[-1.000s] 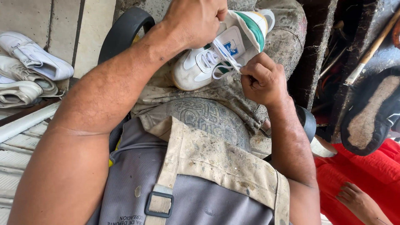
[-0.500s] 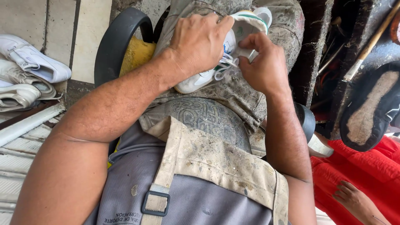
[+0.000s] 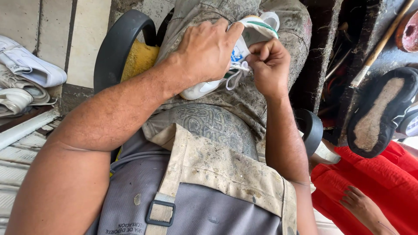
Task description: Handling shoe laces and painting the white logos and midsoles of sneakers using a small brush
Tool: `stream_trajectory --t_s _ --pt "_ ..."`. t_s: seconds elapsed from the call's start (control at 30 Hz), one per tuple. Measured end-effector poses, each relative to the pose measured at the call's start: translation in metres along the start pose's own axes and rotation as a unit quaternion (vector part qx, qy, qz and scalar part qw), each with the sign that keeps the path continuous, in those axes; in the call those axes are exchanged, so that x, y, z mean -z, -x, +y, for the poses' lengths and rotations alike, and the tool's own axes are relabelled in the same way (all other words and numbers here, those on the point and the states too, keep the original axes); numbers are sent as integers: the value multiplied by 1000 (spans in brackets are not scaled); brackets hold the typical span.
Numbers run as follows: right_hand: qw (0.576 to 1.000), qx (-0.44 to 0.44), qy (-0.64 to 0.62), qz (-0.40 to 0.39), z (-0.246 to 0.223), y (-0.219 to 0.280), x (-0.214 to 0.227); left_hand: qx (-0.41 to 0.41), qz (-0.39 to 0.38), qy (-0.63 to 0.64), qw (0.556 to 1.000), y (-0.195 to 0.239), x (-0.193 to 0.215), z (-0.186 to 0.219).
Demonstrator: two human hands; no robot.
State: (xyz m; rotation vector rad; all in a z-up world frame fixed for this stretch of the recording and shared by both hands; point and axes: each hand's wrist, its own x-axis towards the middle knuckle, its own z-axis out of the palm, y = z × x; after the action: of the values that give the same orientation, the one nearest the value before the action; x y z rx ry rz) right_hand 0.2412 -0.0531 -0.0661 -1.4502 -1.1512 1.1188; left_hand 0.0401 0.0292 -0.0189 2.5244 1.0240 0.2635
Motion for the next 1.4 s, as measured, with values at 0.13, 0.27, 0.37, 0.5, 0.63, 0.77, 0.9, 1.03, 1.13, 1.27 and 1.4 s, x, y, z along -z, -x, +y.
stream_trajectory --t_s 0.13,0.27,0.37,0.5,0.63,0.77,0.9,1.03,1.13,1.27,1.4 --pt "988 54 -145 -1 15 1 3 18 -63 -40 997 -12 9 -8" --pt "964 67 -257 -15 18 8 -1 34 -209 -32 977 -22 30 -14" --pt "953 72 -292 -28 16 9 -4 14 -228 -11 973 -29 35 -12" --pt "949 78 -303 -26 24 5 -2 43 -369 26 928 -44 68 -4" --pt "953 66 -296 -9 31 7 0 38 -366 141 919 -47 34 -24" --pt "962 65 -265 -19 37 4 3 -36 -281 247 927 -44 -19 -59" --pt "970 66 -235 -22 33 4 5 -35 -260 306 915 -38 -23 -62" --pt "990 62 -109 -67 18 1 14 -27 -201 303 931 -32 -28 -57" --pt "991 30 -13 -133 -4 2 18 -10 -218 251 943 -29 3 -36" --pt "987 -33 -80 -134 -5 2 19 37 -293 64 953 -31 43 -5" --pt "987 -96 -127 -2 -27 1 -3 11 -267 39 963 -27 26 -13"
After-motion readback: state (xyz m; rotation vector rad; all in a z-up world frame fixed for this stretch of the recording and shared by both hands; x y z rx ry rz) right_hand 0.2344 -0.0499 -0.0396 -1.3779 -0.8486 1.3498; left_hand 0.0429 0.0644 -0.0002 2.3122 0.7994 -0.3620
